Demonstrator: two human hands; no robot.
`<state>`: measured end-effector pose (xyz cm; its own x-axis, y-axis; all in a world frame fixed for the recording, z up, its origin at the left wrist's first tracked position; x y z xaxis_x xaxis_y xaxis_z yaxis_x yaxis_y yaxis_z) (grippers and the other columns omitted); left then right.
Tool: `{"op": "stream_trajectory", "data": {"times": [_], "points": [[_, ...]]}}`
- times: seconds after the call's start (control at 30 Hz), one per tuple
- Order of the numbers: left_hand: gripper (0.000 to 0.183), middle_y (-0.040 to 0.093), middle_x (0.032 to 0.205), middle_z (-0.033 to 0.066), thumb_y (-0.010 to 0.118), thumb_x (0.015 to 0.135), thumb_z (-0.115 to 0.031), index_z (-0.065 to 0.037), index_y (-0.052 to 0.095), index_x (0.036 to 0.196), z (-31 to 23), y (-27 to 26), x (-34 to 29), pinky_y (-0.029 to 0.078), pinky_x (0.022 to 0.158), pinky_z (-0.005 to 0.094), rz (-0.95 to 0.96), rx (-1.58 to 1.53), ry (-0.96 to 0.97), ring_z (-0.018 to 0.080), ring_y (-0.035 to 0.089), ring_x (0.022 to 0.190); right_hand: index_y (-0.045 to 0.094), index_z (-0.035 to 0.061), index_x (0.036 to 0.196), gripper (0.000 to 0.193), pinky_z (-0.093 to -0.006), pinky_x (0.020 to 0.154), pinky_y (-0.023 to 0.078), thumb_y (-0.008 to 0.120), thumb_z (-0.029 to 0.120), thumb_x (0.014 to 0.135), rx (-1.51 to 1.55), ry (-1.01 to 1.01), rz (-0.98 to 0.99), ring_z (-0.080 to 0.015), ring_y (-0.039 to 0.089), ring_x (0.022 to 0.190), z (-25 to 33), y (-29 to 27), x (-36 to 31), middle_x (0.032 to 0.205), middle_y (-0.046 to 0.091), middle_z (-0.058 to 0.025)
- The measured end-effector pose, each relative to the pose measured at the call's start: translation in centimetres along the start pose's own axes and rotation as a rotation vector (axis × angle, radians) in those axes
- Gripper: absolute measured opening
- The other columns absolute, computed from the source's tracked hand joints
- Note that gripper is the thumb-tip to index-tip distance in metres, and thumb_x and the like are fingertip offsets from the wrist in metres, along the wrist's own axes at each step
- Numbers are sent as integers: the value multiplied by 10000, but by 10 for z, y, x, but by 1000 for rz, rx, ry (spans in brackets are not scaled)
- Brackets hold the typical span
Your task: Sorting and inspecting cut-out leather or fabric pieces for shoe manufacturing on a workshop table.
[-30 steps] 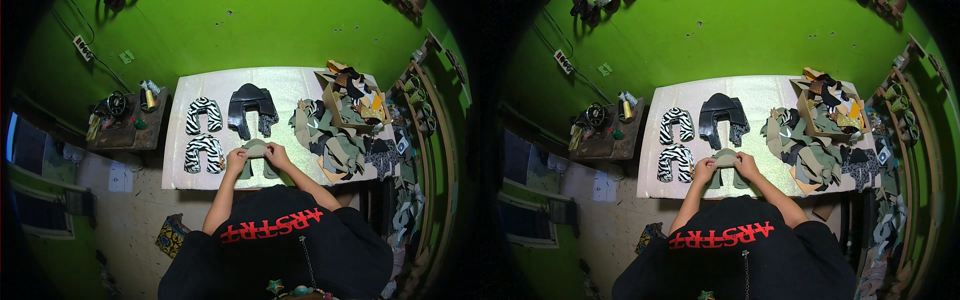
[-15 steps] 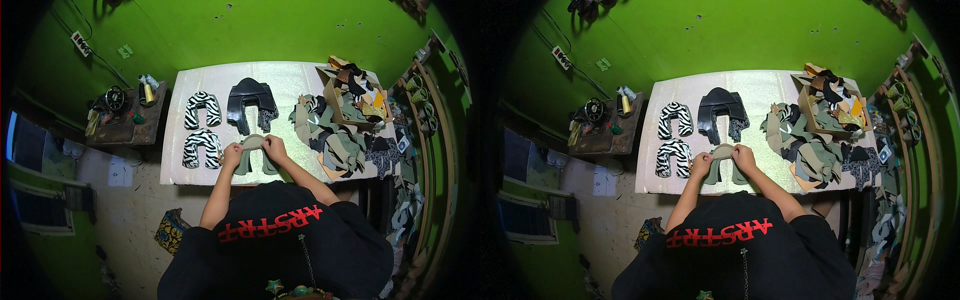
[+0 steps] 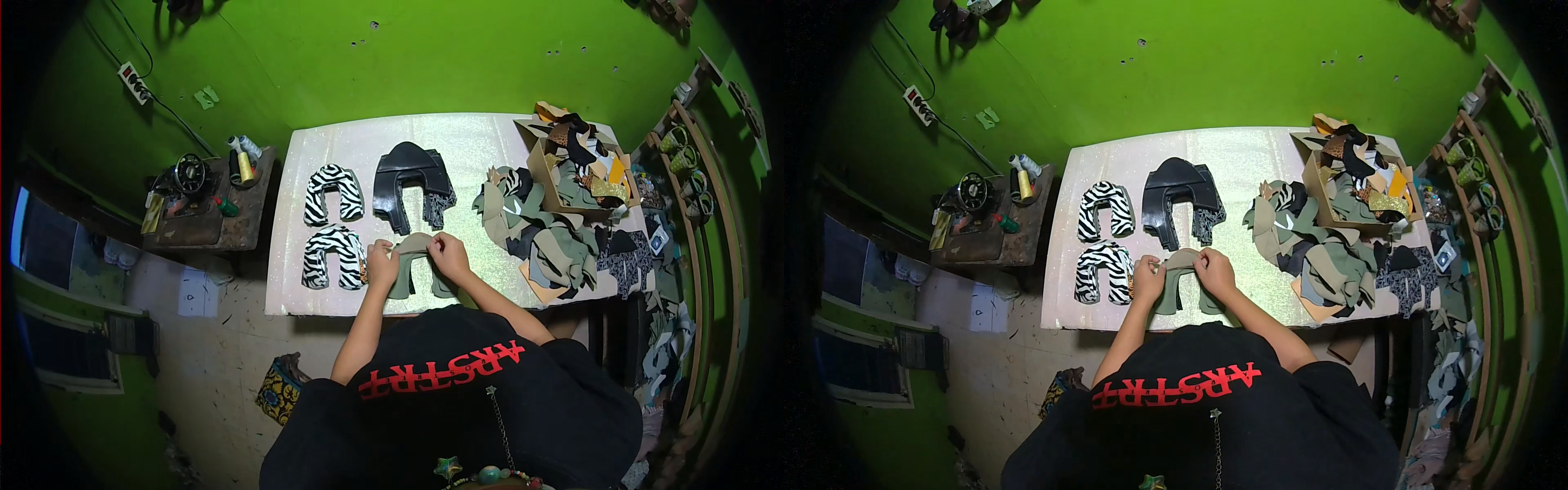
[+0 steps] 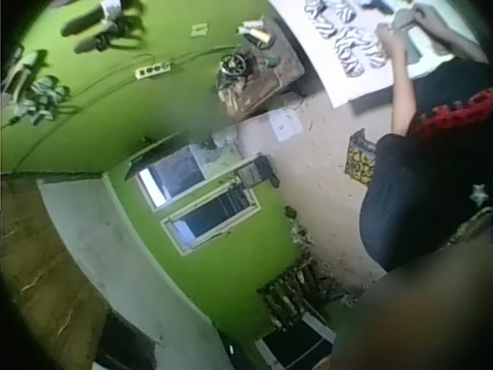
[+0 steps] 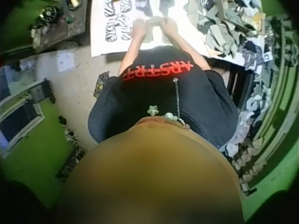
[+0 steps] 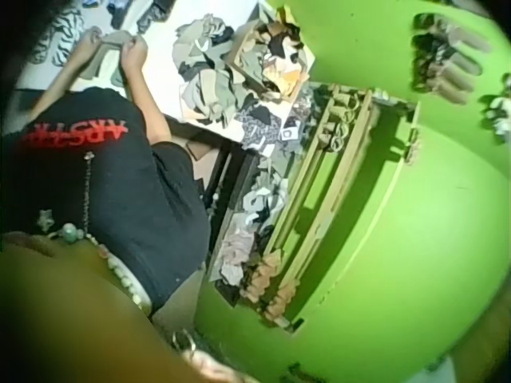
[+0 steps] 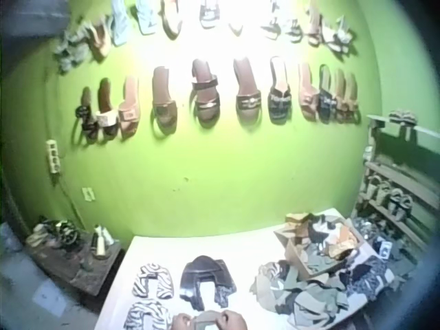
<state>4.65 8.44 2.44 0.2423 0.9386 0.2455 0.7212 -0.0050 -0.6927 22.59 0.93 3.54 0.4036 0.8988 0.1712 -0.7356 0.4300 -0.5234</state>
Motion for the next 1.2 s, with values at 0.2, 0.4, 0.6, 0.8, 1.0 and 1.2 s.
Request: {"op": "stream_trajectory", "data": {"times": [0.2,0.4,0.6,0.8,1.0,1.2], "points": [[285,607,764,67,590,831,-253,9,565,939,-38,30,3,441,562,241,469,-730,-365,131,564,646,574,-14,801,150,-305,535,430,612,119,741,274,-155,53,-233,518,542,48,-1,-3,677,529,-110],[226,599,848,49,533,870,-150,9,538,1031,-43,32,2,446,538,194,511,-801,-308,76,558,669,602,9,809,125,-355,759,398,600,112,736,164,-346,29,-276,485,843,69,-6,-10,871,488,-123],[228,600,838,36,566,834,-101,-10,548,1042,-31,35,-6,437,545,202,566,-764,-351,79,561,657,552,36,983,248,-379,892,317,572,94,743,35,-228,-102,-298,421,999,52,-19,-8,1047,469,-150],[210,594,747,25,621,794,-75,4,563,980,-24,31,-14,414,545,190,541,-759,-402,62,536,636,534,-11,998,275,-355,735,440,597,94,753,151,-73,3,-278,565,796,27,-7,-10,880,586,-155],[185,606,695,48,654,760,-69,24,585,906,16,33,-14,430,516,205,378,-502,-329,76,538,568,594,-51,867,218,-335,632,473,659,85,708,79,-67,-42,-285,596,690,10,-5,-11,796,603,-181],[180,636,681,103,685,706,-84,38,622,822,34,37,-8,468,523,240,303,-392,-319,124,588,559,607,-54,830,214,-336,630,472,676,95,693,-22,-40,21,-288,600,679,-8,8,-6,768,604,-195]]}}
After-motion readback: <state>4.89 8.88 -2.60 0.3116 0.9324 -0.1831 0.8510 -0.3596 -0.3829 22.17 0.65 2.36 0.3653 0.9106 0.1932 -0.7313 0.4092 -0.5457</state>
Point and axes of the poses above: each hand's wrist, its own x-axis towards the middle knuckle, its own y-axis out of the palm, z = x × y, the point moved 10 cm from there along x, towards the middle knuckle
